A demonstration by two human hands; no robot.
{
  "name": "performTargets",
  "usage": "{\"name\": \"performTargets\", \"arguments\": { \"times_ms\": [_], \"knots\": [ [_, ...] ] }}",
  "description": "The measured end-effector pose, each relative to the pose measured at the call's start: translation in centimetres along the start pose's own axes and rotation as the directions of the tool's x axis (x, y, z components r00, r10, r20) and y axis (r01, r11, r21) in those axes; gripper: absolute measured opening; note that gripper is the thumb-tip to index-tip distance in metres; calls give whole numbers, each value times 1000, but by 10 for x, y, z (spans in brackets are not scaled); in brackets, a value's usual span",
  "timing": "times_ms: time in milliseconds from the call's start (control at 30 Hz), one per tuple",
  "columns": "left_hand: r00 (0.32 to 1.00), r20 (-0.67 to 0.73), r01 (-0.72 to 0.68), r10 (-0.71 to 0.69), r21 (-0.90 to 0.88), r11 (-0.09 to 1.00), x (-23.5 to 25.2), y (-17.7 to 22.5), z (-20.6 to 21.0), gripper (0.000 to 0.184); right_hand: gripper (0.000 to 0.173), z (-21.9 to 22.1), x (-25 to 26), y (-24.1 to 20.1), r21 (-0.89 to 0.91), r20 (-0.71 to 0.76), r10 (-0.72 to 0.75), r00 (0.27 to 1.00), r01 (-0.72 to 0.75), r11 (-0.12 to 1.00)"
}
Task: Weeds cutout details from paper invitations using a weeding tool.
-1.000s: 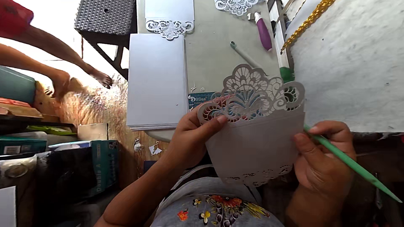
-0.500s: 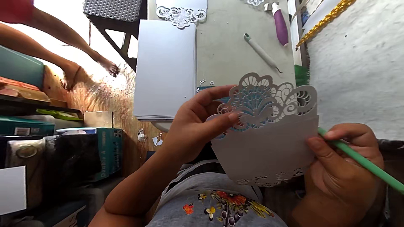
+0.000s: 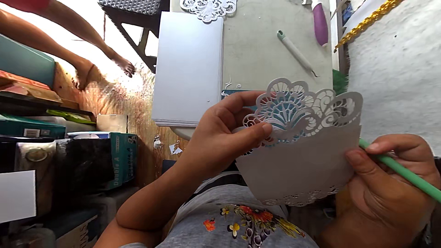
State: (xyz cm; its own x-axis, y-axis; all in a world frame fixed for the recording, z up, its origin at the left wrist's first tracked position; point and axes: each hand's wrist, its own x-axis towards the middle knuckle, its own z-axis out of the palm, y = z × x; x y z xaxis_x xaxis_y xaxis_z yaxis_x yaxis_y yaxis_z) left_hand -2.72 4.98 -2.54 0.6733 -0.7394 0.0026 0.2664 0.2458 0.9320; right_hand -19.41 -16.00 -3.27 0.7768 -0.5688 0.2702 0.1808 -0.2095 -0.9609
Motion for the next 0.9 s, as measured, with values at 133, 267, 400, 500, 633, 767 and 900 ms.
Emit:
{"name": "performTargets", "arguments": {
  "times_ms": [133, 267, 400, 500, 633, 767, 900],
  "knots": [
    [999, 36, -43, 39, 141, 989, 3, -1, -2, 40, 26, -1, 0, -1, -23, 13, -10, 1000, 11, 1000],
    [999, 19, -30, 28, 164, 986, 6, -3, -5, 40, 25, -2, 0, -1, -49, 27, -3, 1000, 5, 999],
    [999, 46, -21, 12, 195, 981, 12, -3, -7, 57, 24, -1, 0, 2, -59, 60, 18, 998, -15, 998],
    [999, 18, -47, 45, 207, 977, 20, -5, -6, 60, 23, 0, -1, 7, -58, 87, 15, 996, -10, 998],
    [998, -23, -51, 56, 195, 980, 26, -7, -9, 47, 26, -1, -1, 11, -51, 116, 48, 992, -42, 998],
    [997, -69, -12, 29, 242, 970, 31, -7, -15, 34, 27, 0, -1, 16, -65, 106, 66, 992, -59, 996],
    [994, -92, 65, -53, 135, 989, 35, -9, -23, 45, 28, 8, 6, 18, 17, -73, 64, 995, -63, 998]
  ]
}}
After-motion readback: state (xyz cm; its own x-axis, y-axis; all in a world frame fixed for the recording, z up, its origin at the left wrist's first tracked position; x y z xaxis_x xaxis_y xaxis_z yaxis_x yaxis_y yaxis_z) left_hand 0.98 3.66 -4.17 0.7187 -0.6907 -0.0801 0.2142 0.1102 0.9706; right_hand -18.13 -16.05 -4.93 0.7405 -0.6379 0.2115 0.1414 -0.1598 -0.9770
